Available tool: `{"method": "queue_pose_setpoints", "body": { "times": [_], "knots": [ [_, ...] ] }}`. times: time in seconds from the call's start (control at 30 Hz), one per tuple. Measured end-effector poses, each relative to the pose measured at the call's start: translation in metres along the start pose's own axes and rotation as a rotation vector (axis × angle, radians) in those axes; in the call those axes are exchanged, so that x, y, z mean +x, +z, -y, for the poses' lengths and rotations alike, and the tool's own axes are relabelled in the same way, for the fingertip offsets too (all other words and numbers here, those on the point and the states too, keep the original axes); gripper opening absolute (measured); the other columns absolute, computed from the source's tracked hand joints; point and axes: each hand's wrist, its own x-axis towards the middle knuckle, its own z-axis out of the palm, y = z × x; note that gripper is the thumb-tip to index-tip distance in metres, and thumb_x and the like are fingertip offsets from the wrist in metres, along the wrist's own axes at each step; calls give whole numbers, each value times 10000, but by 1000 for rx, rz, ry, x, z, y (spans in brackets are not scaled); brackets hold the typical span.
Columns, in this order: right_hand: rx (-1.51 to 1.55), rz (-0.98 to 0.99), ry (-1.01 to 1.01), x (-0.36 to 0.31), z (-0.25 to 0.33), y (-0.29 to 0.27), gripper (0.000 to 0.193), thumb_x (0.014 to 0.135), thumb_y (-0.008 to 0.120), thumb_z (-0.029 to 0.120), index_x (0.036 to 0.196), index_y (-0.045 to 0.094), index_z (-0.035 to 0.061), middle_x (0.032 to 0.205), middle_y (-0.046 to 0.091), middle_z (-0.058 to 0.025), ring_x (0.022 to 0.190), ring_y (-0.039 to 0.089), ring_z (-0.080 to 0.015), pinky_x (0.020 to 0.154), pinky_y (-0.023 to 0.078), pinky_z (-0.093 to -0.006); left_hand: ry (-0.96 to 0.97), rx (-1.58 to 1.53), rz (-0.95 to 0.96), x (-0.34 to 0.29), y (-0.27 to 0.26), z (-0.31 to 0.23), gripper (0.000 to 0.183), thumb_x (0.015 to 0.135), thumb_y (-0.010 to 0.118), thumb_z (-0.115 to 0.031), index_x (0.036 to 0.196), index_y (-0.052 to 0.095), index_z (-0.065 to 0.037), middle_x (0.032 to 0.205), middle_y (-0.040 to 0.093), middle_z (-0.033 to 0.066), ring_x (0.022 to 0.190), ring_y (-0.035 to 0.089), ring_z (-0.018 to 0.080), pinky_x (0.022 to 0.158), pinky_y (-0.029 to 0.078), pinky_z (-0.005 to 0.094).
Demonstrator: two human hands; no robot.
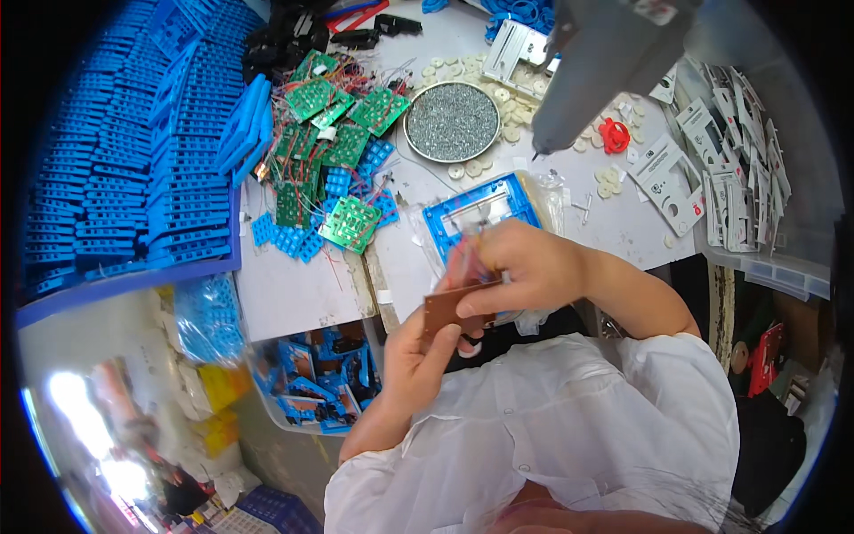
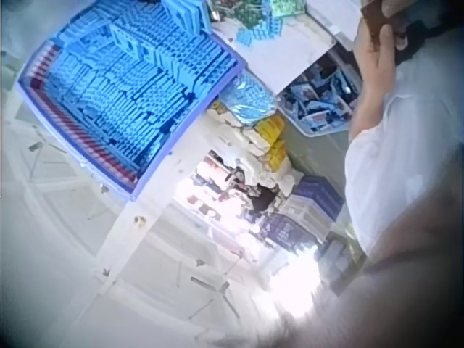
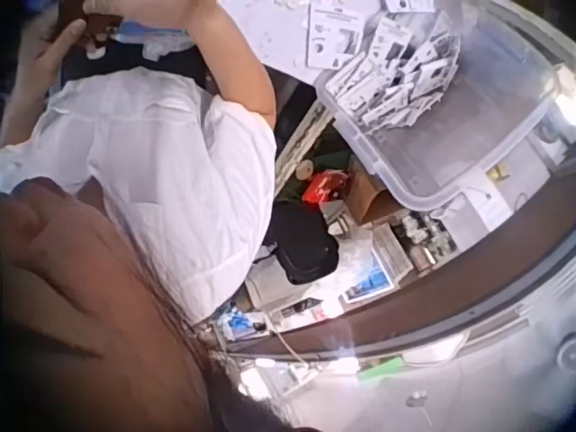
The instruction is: Assemble electronic components into a blue plastic casing using a glue gun.
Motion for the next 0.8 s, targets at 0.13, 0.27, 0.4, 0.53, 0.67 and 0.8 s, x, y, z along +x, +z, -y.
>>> {"method": "queue_pose_setpoints", "body": {
  "times": [0.13,0.27,0.4,0.53,0.67,0.8],
  "knots": [
    [-377,-102,-93,-43,-13,-2,183,912,740,188,1003,729,30,819,698,-142,700,679,-277,646,521,-352,-100,-41,207,-10,10,17,486,1014,534,6,1487,424,12,1308,632,131,1146,624,202,1012,484,363],
    [-389,-172,102,-42,-13,-3,212,882,732,212,1002,720,38,801,685,-165,707,677,-309,672,516,-374,-312,-333,309,-12,18,40,675,975,619,-103,1564,303,-3,1464,504,180,1305,540,263,1132,386,430],
    [-395,-188,209,-10,-29,-23,236,847,765,160,1026,719,12,887,723,-127,784,684,-212,724,518,-338,-415,-579,125,-1,23,54,779,962,670,-207,1577,245,12,1444,518,181,1341,504,273,1164,355,414],
    [-439,-113,164,18,-49,-37,269,852,764,167,1069,699,21,857,700,-101,755,626,-178,721,503,-326,-382,-691,89,4,21,57,796,942,669,-238,1559,253,44,1471,504,208,1399,459,293,1200,294,411],
    [-467,-45,204,28,-46,-39,266,853,768,175,1059,694,24,850,689,-96,746,608,-174,717,499,-321,-468,-769,80,5,14,48,772,943,622,-145,1570,220,60,1487,489,215,1416,437,299,1220,249,421],
    [-453,-58,230,25,-41,-39,270,850,755,181,1056,687,21,846,688,-122,753,630,-224,715,500,-351,-449,-640,127,-4,9,51,755,978,549,-41,1617,150,-9,1506,464,137,1431,384,226,1194,247,374]
  ]
}}
